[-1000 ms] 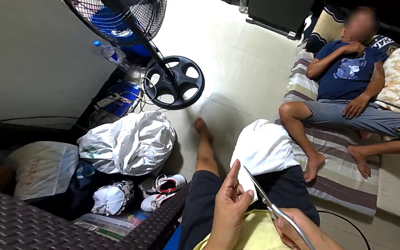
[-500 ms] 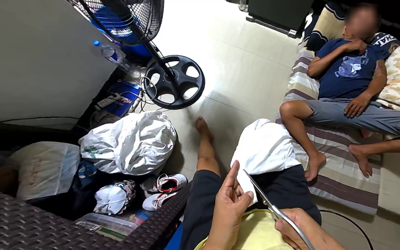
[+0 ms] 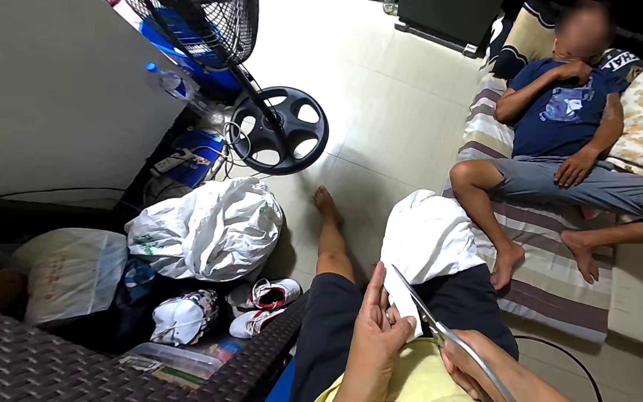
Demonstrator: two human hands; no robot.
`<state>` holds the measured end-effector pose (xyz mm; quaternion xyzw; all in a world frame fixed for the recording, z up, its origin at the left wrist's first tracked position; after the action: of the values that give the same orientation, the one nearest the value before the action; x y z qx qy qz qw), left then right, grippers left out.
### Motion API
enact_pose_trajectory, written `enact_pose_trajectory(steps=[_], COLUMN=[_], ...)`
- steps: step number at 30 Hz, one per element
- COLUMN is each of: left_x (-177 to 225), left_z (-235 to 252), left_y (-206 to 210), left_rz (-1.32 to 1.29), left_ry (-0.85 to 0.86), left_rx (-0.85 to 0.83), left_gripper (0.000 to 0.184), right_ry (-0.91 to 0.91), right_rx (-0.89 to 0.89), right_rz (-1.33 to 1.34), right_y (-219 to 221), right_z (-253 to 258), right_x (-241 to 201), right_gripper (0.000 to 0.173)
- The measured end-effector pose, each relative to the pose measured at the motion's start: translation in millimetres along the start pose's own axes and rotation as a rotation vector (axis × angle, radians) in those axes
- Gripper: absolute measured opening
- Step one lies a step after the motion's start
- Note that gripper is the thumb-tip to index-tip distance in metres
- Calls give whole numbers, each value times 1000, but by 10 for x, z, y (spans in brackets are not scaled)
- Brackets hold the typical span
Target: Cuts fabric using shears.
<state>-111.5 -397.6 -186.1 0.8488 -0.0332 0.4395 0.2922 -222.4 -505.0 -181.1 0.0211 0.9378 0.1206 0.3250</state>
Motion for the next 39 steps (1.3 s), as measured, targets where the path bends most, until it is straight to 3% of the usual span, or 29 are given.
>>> enact_pose_trajectory(steps=[8, 22, 24, 27, 30, 32, 35, 39], left_x=[2, -44, -59, -106, -147, -166, -174, -72], left_z=[7, 23, 69, 192, 344, 427, 490, 441], left_y=[-27, -39, -92, -243, -364, -408, -369, -321], left_rz=[26, 3, 20, 112, 177, 195, 126, 113], left_ry=[25, -18, -9, -26, -10, 8, -35, -35], left_rx=[-9, -33, -7, 118, 211, 174, -34, -192], left_gripper=[104, 106, 90, 42, 24, 31, 60, 69], right_ry=[9, 76, 88, 97, 136, 156, 178, 160], right_rx=[57, 79, 55, 35, -8, -29, -23, -95], right_rz=[-146, -121, -87, -42, -54, -88, -75, 34], right_y=[-43, -83, -72, -76, -113, -165, -260, -244], right_z=[35, 21, 10, -8, -54, -114, -207, -269], right_x=[2, 72, 83, 108, 157, 203, 252, 256], right_gripper=[66, 55, 52, 49, 50, 55, 59, 65])
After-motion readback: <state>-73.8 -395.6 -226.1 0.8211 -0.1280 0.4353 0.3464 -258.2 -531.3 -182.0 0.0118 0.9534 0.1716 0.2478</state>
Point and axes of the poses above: each hand's wrist, its own z-axis towards the middle knuckle, its own y-axis out of the palm, x = y × z, the point moved 8 cm from there along z, towards the middle knuckle, and after that the axes turned 5 degrees about y, right-handed, at the moved point
